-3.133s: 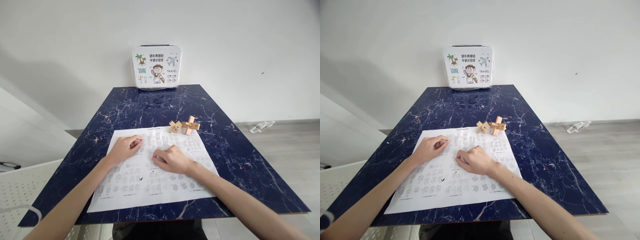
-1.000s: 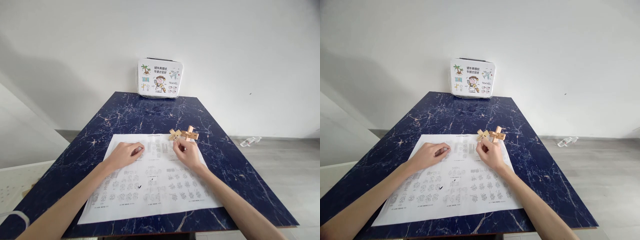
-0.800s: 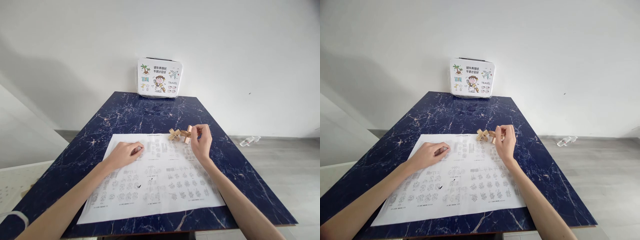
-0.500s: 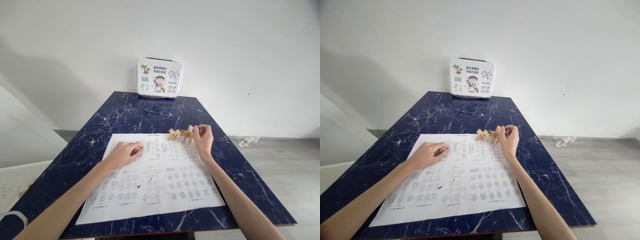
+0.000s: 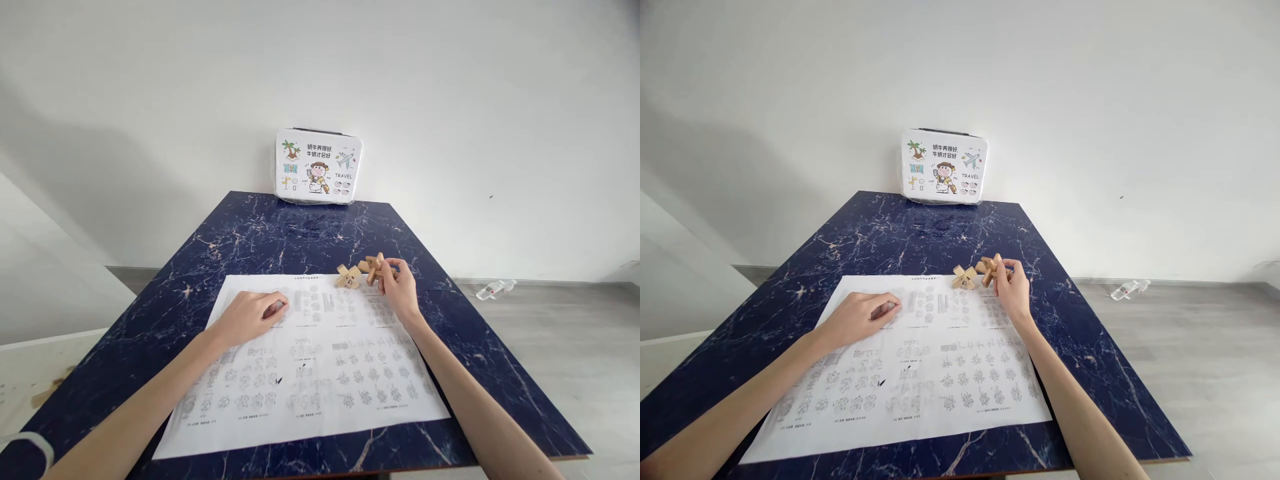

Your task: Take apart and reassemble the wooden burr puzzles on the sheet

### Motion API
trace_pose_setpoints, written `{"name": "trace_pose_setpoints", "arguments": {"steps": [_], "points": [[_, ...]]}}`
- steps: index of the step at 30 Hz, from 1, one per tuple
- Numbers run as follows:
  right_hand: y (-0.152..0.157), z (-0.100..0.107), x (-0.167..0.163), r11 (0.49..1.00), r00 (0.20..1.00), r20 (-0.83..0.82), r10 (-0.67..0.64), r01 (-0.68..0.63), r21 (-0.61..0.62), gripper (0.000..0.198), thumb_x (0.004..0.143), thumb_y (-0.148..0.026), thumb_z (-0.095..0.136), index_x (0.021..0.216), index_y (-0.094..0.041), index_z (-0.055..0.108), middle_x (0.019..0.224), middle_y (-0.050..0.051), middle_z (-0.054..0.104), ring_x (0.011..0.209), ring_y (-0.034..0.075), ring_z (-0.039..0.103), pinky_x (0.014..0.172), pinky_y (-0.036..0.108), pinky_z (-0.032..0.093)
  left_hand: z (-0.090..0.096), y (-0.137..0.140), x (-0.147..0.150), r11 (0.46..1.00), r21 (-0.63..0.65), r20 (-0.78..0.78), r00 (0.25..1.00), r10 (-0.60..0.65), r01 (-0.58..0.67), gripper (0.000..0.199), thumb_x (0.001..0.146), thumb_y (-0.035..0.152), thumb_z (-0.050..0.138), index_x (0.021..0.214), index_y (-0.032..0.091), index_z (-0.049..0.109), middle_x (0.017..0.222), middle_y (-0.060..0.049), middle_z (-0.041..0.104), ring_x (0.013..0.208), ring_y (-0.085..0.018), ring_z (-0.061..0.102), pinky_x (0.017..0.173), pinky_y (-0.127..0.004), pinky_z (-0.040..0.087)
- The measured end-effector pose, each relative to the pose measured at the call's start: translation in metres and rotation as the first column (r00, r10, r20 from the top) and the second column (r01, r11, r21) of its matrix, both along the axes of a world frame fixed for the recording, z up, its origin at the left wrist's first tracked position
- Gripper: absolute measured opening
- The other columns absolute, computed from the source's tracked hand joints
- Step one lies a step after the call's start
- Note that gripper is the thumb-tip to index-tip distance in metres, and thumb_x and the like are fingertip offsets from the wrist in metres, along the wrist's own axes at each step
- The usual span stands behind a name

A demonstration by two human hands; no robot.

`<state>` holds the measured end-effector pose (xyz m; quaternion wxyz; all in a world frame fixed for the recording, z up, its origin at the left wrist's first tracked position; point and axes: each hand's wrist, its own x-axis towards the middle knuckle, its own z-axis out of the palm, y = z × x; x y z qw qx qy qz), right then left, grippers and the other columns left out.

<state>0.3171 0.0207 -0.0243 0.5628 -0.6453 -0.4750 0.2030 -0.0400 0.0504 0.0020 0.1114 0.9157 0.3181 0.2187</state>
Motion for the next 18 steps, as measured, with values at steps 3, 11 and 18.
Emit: {"name": "trace_pose_setpoints", "arguments": {"steps": [3,11,18], "points": [[0.001,0.004,-0.003,0.995,0.986,-0.145,0.087,-0.078,0.061,0.047,0.095,-0.071,0.051,0.106,-0.025,0.048,0.062,-0.005,0.057,0.05,0.017,0.05,0.051,0.029,0.04,0.0,-0.001,0.0,1.0,-0.001,-0.008,1.0,0.006,-0.006,0.022,0.103,0.034,0.053,0.096,0.024,0.07,0.063,0.005,0.065,0.051,-0.011,0.058,0.058,-0.024,0.045],[-0.005,0.014,-0.019,0.897,0.783,-0.438,0.442,-0.401,0.187,0.04,0.093,-0.061,0.065,0.112,-0.026,0.061,0.109,0.007,0.07,0.066,0.015,0.056,0.056,0.029,0.044,-0.004,0.001,-0.001,1.0,-0.005,-0.022,0.999,0.024,-0.024,0.019,0.102,0.034,0.054,0.098,0.024,0.07,0.063,0.005,0.064,0.052,-0.011,0.057,0.06,-0.025,0.046],[-0.031,0.02,-0.056,0.698,0.657,-0.291,0.695,-0.713,0.056,0.041,0.104,-0.054,0.054,0.132,-0.025,0.06,0.113,0.009,0.071,0.072,0.017,0.061,0.061,0.031,0.048,-0.004,-0.003,0.003,0.994,0.02,0.009,0.995,0.103,-0.104,0.02,0.103,0.035,0.055,0.1,0.024,0.071,0.065,0.004,0.066,0.055,-0.013,0.059,0.06,-0.027,0.045]]}}
